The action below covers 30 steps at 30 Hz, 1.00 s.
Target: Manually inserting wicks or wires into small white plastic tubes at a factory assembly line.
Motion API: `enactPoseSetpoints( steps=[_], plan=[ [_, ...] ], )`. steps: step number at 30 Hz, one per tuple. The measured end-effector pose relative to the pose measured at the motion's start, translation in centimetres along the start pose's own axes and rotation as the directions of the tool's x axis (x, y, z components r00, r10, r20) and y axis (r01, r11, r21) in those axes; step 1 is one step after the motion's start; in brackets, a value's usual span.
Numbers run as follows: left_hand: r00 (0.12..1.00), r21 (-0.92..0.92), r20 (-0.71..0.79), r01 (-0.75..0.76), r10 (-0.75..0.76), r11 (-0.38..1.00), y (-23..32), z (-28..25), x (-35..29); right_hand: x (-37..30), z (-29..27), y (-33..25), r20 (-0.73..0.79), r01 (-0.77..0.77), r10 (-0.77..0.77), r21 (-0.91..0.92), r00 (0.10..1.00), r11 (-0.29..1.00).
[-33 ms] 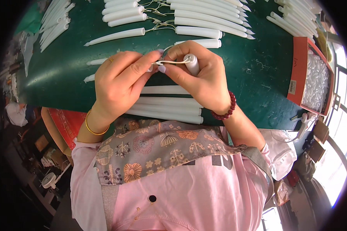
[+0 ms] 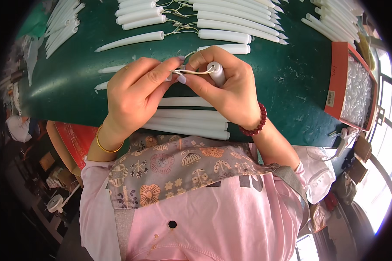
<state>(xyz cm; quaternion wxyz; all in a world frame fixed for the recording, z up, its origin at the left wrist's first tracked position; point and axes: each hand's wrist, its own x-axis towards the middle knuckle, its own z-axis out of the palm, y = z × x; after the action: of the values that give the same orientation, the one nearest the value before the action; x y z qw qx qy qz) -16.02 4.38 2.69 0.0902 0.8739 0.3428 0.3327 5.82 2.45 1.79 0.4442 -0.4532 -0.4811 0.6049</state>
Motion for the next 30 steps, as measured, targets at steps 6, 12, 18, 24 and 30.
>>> enactPoseSetpoints(
  steps=[6, 12, 18, 24, 30],
  plan=[
    [0.995, -0.079, 0.014, 0.098, -0.097, 0.992, 1.2, 1.2, -0.8, -0.2, 0.8, 0.4, -0.011, 0.263, -0.289, -0.384, 0.957, 0.885],
    [0.994, -0.132, 0.015, 0.11, -0.109, 0.985, 1.8, 0.6, -0.5, 0.0, -0.3, -1.3, -0.006, 0.132, -0.14, -0.286, 0.99, 0.949],
    [0.996, 0.035, 0.091, 0.024, -0.027, 0.999, -0.7, -1.6, -0.5, 1.0, -2.4, -2.6, 0.392, -0.46, 0.437, -0.039, 0.809, 0.887],
    [0.983, -0.012, 0.172, -0.063, 0.064, 0.998, -0.4, -1.6, -1.1, 1.1, -2.4, -2.5, 0.448, -0.465, 0.453, -0.092, 0.771, 0.881],
    [0.985, -0.118, 0.163, -0.032, 0.051, 0.992, -0.1, -1.2, -1.1, 1.2, -2.4, -2.8, 0.453, -0.477, 0.471, -0.109, 0.757, 0.872]
  ],
)
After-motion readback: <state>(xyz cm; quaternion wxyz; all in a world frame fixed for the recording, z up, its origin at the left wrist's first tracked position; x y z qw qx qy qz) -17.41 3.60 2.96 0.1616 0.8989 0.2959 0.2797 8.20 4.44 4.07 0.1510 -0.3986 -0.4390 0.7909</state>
